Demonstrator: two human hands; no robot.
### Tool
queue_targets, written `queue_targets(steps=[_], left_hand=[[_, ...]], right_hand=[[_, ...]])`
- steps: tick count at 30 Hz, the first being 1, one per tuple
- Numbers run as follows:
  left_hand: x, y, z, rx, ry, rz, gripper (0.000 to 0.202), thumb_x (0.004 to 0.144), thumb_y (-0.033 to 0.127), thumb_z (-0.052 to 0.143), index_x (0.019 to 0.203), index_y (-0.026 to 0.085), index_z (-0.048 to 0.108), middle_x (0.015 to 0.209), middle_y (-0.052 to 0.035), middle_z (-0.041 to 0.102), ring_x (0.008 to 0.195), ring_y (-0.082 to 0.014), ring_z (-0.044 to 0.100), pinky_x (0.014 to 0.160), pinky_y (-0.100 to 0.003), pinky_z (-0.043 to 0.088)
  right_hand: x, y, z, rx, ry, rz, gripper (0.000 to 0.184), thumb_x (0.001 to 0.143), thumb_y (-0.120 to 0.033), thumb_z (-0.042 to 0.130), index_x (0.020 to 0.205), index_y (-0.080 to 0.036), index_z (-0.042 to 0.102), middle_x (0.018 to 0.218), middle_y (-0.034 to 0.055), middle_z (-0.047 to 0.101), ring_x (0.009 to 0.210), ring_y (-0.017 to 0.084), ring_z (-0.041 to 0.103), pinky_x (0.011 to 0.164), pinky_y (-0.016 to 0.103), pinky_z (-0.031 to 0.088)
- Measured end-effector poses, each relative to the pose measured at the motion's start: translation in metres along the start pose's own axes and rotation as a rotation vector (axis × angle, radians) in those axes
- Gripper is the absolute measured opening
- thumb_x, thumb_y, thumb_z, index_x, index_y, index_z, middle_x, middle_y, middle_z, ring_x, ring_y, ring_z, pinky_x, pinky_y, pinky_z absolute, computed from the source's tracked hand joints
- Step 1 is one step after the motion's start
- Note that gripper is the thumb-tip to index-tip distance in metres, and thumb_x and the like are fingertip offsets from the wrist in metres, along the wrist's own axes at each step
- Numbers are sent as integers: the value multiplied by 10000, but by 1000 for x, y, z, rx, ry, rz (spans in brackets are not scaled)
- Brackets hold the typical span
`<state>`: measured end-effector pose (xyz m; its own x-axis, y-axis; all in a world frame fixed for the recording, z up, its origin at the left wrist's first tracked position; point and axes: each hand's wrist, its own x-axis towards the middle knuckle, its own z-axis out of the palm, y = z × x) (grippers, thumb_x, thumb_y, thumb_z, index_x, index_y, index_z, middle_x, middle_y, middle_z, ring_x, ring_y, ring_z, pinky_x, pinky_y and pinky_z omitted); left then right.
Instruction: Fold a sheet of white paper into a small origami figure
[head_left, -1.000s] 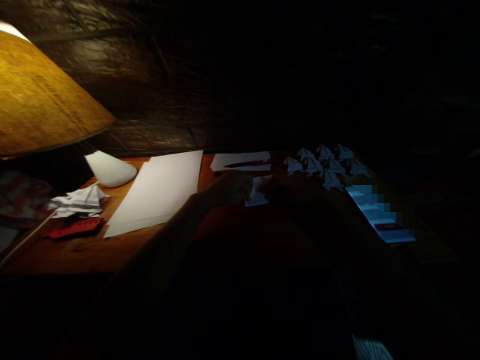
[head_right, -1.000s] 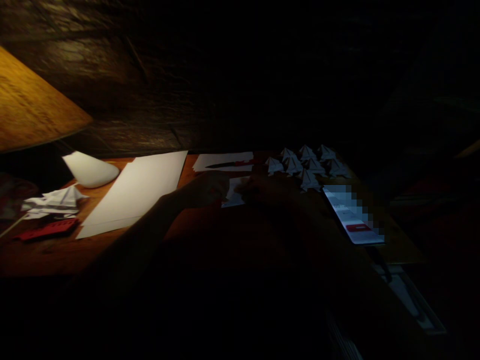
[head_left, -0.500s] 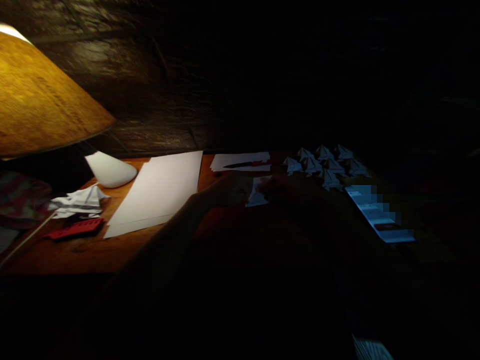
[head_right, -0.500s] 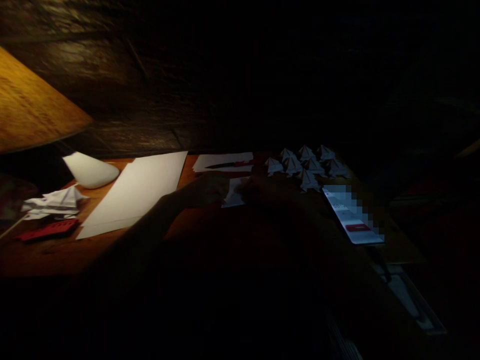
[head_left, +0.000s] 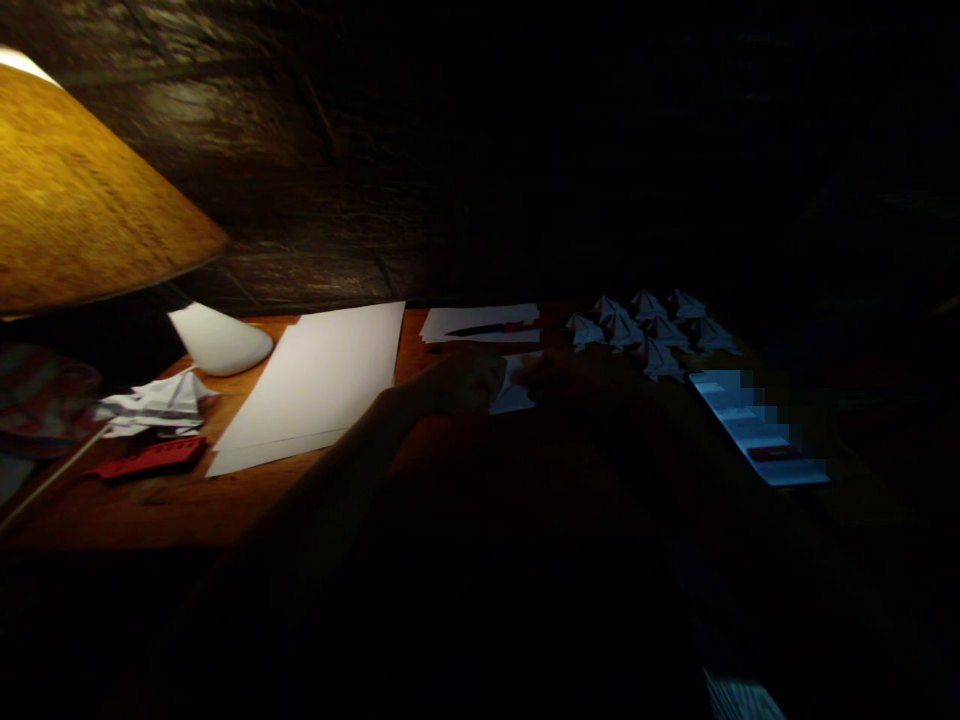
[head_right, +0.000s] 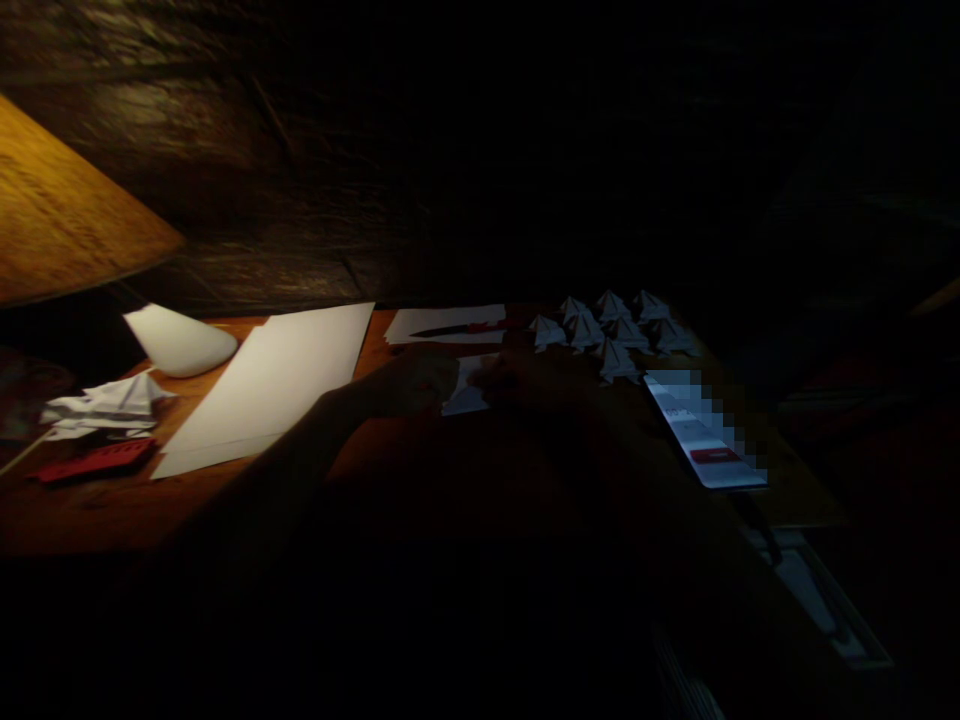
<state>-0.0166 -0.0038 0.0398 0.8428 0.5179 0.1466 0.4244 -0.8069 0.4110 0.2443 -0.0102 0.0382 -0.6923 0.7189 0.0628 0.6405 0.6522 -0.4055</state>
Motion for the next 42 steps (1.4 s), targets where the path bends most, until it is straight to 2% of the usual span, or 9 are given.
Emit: queue_targets(steps=[5,9,15,21,25,29,34,39,42], left_hand=[[2,2,6,62,-5,-19,183,732,56,524,586,166,536,669,-15,547,602,-116,472,582,-296,354],[1,0,4,-1,-33,37,230,724,48,507,530,165,551,670,-23,568,645,-124,522,621,-298,385],[1,4,0,-49,-19,3,274,711,23,457,537,178,601,640,-4,601,678,-129,581,675,-286,438],[2,8,-1,0,100,-45,210,724,78,488,671,178,665,745,-10,665,740,-140,615,701,-291,455],[2,8,0,25,158,-46,257,763,93,508,825,191,737,845,-34,696,798,-156,632,738,-307,479],[2,4,3,51,118,-55,318,795,115,537,957,236,783,909,-38,691,825,-157,627,748,-305,494],[1,-1,8,39,109,-56,327,822,140,552,996,265,799,917,-36,670,805,-146,607,745,-294,496],[1,3,7,15,74,-67,357,819,121,552,1038,266,795,945,-41,664,790,-138,596,732,-274,493],[2,6,6,16,59,-90,343,825,117,552,1021,256,797,957,-43,652,797,-133,587,716,-258,490]], right_hand=[[1,-2,-1,-26,-18,16,347,925,-425,632,1255,-367,726,1357,41,657,1067,289,663,946,455,500],[3,0,0,14,-22,14,344,920,-438,638,1240,-358,734,1351,33,656,1084,283,663,953,428,498],[1,2,1,12,-27,-18,397,923,-415,633,1313,-363,683,1396,7,636,1128,269,650,959,396,494],[-1,9,6,24,9,77,446,889,-476,675,1331,-421,653,1287,-4,702,1088,277,667,934,399,507],[-1,10,7,45,24,61,386,895,-414,681,1281,-417,690,1253,5,712,1089,289,661,943,417,507],[-1,6,5,13,11,16,331,917,-373,647,1239,-393,721,1274,5,697,1061,264,667,937,397,502],[-2,4,4,-23,22,70,350,909,-397,652,1252,-376,719,1225,28,717,1026,276,678,907,402,508],[0,3,4,44,29,27,359,900,-402,666,1255,-372,712,1248,14,716,1069,266,673,938,398,507],[2,3,6,71,13,-23,332,908,-358,651,1226,-315,734,1288,35,696,1103,260,669,953,392,507]])
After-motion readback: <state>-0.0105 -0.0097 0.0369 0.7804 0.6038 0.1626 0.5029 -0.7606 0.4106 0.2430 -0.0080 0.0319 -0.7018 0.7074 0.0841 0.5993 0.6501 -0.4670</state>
